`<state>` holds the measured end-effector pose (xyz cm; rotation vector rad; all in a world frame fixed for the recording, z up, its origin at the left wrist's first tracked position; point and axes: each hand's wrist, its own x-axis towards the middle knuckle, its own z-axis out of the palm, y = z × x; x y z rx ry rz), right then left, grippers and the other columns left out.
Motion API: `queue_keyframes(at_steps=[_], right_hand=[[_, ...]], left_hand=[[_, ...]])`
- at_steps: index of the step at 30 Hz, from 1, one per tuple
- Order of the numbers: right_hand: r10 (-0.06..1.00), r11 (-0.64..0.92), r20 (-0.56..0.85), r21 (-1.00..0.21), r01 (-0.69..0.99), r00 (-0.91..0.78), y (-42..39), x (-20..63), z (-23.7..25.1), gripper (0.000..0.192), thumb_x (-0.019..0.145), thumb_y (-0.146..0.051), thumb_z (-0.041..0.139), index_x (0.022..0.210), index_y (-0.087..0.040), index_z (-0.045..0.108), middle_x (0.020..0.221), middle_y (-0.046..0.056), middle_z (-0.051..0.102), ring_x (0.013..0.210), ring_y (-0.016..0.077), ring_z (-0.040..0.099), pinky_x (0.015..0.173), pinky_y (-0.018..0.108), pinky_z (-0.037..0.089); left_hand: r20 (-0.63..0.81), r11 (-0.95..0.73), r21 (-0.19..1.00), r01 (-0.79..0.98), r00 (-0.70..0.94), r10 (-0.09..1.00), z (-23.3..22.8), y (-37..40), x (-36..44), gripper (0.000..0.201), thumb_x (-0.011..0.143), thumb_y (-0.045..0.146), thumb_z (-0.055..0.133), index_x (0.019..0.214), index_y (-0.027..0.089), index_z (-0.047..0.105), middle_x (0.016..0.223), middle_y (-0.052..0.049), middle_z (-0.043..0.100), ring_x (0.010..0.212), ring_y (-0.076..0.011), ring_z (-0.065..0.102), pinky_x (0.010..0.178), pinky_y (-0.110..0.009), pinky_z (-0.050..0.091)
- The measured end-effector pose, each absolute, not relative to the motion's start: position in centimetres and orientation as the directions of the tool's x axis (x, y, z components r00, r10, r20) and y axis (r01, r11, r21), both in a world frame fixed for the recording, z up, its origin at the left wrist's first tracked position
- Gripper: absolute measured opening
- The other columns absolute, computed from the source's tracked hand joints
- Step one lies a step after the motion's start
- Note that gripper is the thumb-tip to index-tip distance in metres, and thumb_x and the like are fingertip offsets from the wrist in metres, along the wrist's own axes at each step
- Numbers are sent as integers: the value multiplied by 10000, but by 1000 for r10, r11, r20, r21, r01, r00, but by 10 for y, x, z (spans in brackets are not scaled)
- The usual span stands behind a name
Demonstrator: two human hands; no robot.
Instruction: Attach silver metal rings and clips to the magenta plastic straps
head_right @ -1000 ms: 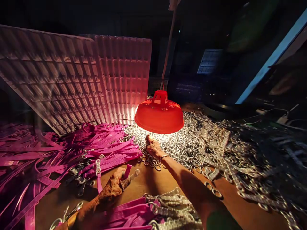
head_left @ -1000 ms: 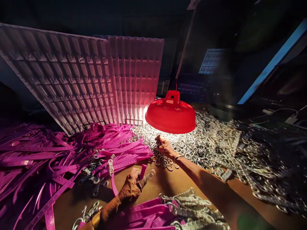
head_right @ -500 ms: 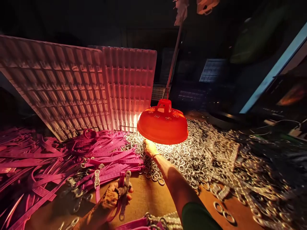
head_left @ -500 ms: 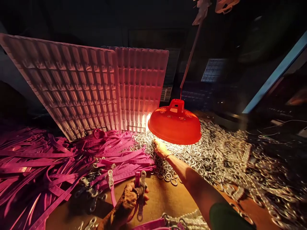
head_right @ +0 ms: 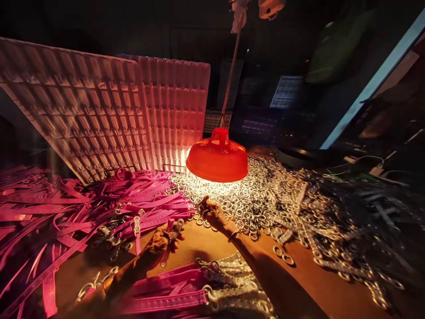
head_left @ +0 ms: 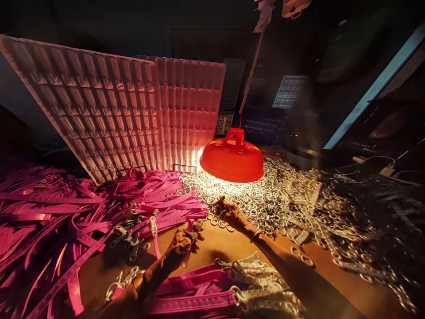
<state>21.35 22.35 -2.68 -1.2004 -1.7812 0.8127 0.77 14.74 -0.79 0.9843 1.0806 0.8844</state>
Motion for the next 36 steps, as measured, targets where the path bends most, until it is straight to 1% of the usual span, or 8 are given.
queue_keyframes(at_steps=[14, 17, 21, 24, 27, 30, 32, 36], right_hand=[[794, 608, 484, -633, 480, -368, 182, 182, -31, 178, 927, -237, 333, 803, -181, 448, 563, -32, 450, 461, 74, 350, 421, 194, 256], [782, 619, 469, -665, 418, -411, 179, 180, -24, 205, 932, -277, 328, 790, -186, 445, 568, -26, 458, 466, 79, 368, 422, 197, 280], [884, 440, 341, -838, 322, -320, 175, 177, -21, 374, 948, -444, 273, 763, -183, 468, 596, -8, 487, 451, 77, 419, 404, 188, 350], [951, 174, 117, -967, 185, -285, 171, 174, -26, 333, 883, -496, 421, 799, -179, 475, 664, 3, 530, 472, 84, 500, 395, 176, 416], [949, -20, -49, -995, 94, -312, 168, 172, -35, 306, 792, -477, 537, 787, -178, 472, 689, 1, 545, 460, 87, 526, 346, 157, 398], [958, -51, -86, -990, 131, -273, 165, 170, -42, 214, 770, -391, 496, 747, -180, 467, 597, -15, 519, 411, 90, 491, 324, 166, 370], [967, 24, -31, -977, 212, -254, 162, 169, -42, 107, 741, -294, 460, 720, -190, 451, 569, -20, 491, 416, 96, 469, 342, 181, 359], [911, 411, 346, -799, 439, -223, 155, 167, -41, 84, 664, -155, 463, 715, -205, 418, 661, 7, 489, 541, 116, 424, 466, 225, 343]], left_hand=[[-137, 120, 989, 91, 207, 969, -9, 150, 25, 489, 753, 593, 527, 872, 124, 596, 663, -44, 603, 461, -81, 448, 437, -207, 353], [-141, 127, 989, 76, 211, 967, -13, 152, 25, 473, 754, 582, 527, 861, 124, 578, 650, -33, 587, 448, -75, 437, 419, -198, 346], [-140, 130, 989, 65, 206, 968, -13, 154, 24, 432, 740, 560, 527, 798, 132, 548, 586, -3, 532, 415, -66, 406, 387, -189, 321], [-118, 103, 990, 94, 178, 977, -13, 153, 25, 369, 752, 513, 513, 746, 145, 525, 556, 10, 499, 391, -60, 378, 369, -191, 294], [-137, 112, 981, 157, 162, 977, -13, 150, 26, 316, 783, 468, 474, 743, 157, 512, 538, 11, 490, 385, -67, 371, 364, -195, 273], [-110, 83, 985, 149, 188, 976, -11, 148, 25, 319, 779, 461, 467, 649, 170, 480, 501, 15, 446, 419, -75, 366, 395, -204, 269], [-74, 53, 994, 91, 247, 966, -11, 150, 21, 338, 738, 457, 500, 559, 180, 429, 482, 23, 399, 444, -73, 347, 418, -211, 263], [-238, 237, 970, 48, 371, 898, -17, 157, 12, 272, 655, 440, 541, 622, 173, 500, 459, 49, 376, 382, -57, 268, 380, -217, 198]])
